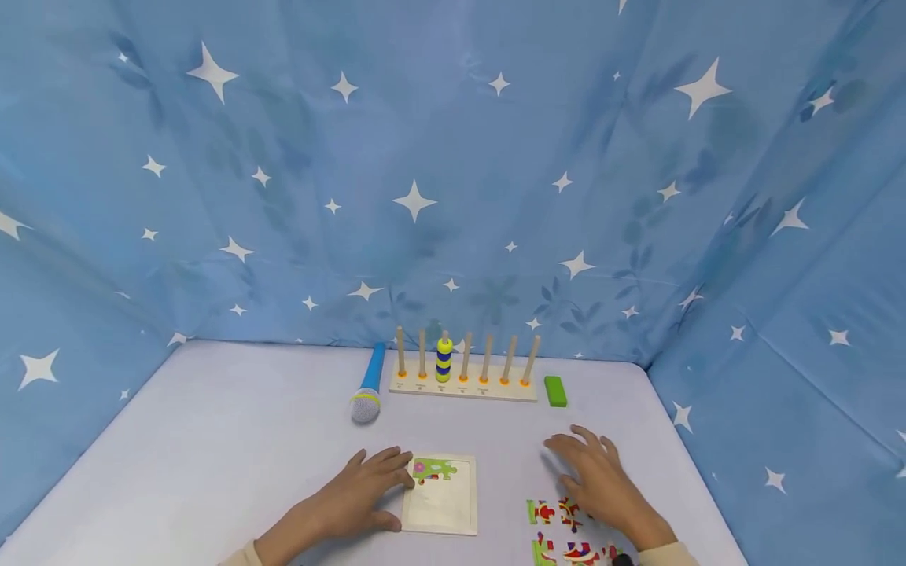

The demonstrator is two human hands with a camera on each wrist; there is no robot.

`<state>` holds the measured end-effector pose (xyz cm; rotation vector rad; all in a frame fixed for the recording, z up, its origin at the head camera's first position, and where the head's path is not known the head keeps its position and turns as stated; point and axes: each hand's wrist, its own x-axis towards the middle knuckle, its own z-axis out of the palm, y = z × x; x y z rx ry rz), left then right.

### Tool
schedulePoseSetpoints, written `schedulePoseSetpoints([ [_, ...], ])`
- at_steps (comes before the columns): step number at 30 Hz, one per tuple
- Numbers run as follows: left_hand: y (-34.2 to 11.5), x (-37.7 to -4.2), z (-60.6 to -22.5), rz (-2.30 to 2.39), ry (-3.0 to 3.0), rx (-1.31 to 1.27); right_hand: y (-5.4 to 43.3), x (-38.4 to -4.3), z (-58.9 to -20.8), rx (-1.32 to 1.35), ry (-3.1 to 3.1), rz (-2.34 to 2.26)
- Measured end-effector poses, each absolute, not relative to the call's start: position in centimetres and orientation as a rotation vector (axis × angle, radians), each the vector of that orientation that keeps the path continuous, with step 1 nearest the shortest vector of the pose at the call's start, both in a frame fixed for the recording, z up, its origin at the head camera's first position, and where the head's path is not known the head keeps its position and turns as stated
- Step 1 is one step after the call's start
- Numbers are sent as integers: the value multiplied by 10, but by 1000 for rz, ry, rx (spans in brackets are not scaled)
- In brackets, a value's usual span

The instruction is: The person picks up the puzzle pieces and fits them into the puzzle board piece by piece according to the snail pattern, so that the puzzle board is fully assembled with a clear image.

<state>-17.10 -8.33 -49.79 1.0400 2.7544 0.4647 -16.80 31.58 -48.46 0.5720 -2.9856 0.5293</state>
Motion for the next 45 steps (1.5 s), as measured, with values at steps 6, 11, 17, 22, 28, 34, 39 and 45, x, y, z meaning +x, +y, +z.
schedulePoseSetpoints([
  [6, -87, -173, -492, 479, 2743, 1016, 355, -158, -486, 425, -3018, 480],
  [11, -86, -172, -493, 496, 2730, 1022, 368, -155, -492, 437, -3028, 443],
  [17, -83, -172, -496, 504, 2715, 1039, 374, -153, -498, 459, -3050, 456],
  [22, -83, -171, -496, 500, 2719, 1033, 374, -154, -498, 474, -3052, 436],
  [28, -83, -171, -496, 502, 2723, 1027, 373, -157, -499, 499, -3054, 373],
  [34, -85, -172, -497, 507, 2722, 1029, 370, -160, -501, 544, -3053, 300],
  [39, -85, -171, -497, 507, 2711, 1030, 359, -163, -493, 558, -3037, 314],
  [45, -84, -172, -496, 491, 2717, 1026, 317, -174, -473, 757, -2939, 309],
])
